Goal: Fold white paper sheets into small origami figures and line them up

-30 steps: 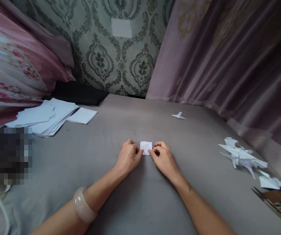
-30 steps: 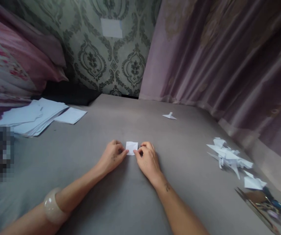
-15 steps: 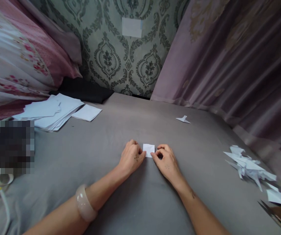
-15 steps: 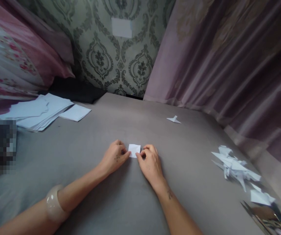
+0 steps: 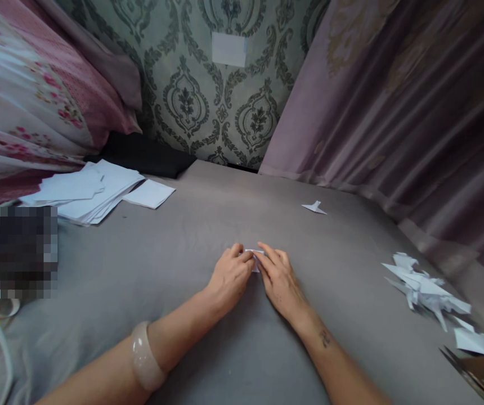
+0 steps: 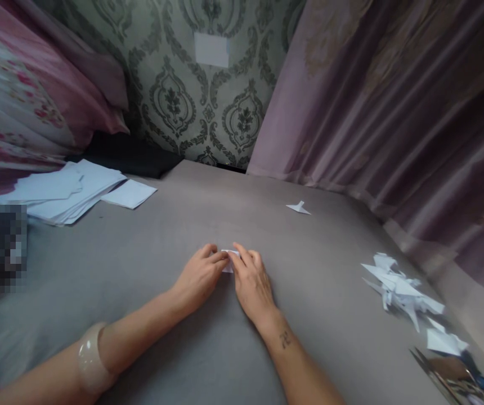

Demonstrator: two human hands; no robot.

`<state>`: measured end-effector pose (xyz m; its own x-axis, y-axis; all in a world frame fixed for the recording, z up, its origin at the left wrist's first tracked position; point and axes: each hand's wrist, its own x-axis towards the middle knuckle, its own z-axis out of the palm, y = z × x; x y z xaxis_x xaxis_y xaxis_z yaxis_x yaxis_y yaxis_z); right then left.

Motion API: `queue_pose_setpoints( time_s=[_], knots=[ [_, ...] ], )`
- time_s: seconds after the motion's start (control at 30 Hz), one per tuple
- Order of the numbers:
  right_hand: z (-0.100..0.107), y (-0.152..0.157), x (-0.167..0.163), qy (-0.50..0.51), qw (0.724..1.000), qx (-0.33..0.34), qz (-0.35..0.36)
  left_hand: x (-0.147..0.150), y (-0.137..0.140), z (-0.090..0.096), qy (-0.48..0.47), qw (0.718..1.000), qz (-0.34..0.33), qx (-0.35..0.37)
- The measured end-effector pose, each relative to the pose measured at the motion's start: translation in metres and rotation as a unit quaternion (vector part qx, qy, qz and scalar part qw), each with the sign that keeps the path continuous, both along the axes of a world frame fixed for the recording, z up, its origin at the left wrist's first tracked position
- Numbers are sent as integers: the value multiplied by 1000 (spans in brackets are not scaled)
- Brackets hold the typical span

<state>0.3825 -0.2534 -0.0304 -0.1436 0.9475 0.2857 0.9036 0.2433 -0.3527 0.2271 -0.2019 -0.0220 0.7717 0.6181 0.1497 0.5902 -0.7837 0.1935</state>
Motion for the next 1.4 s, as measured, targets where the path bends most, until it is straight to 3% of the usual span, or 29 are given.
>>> queue_pose_setpoints(
  time_s=[0.13,0.47,0.8,1.1,1.4],
  knots=[
    [2,-2,0,-29,999,-19,12,-1,-4,4,21,1000,6,-7],
    [7,-6,4,-60,995,-21,-75,-6,-7,11,32,999,38,-20],
    [6,-5,4,-74,993,-21,-93,-7,-6,16,13,998,46,-33],
    [7,-11,9,-53,996,-18,-70,-3,-1,0,37,994,-65,84],
    [4,-5,10,-55,997,7,-60,-7,8,-2,20,993,-69,92]
  ],
)
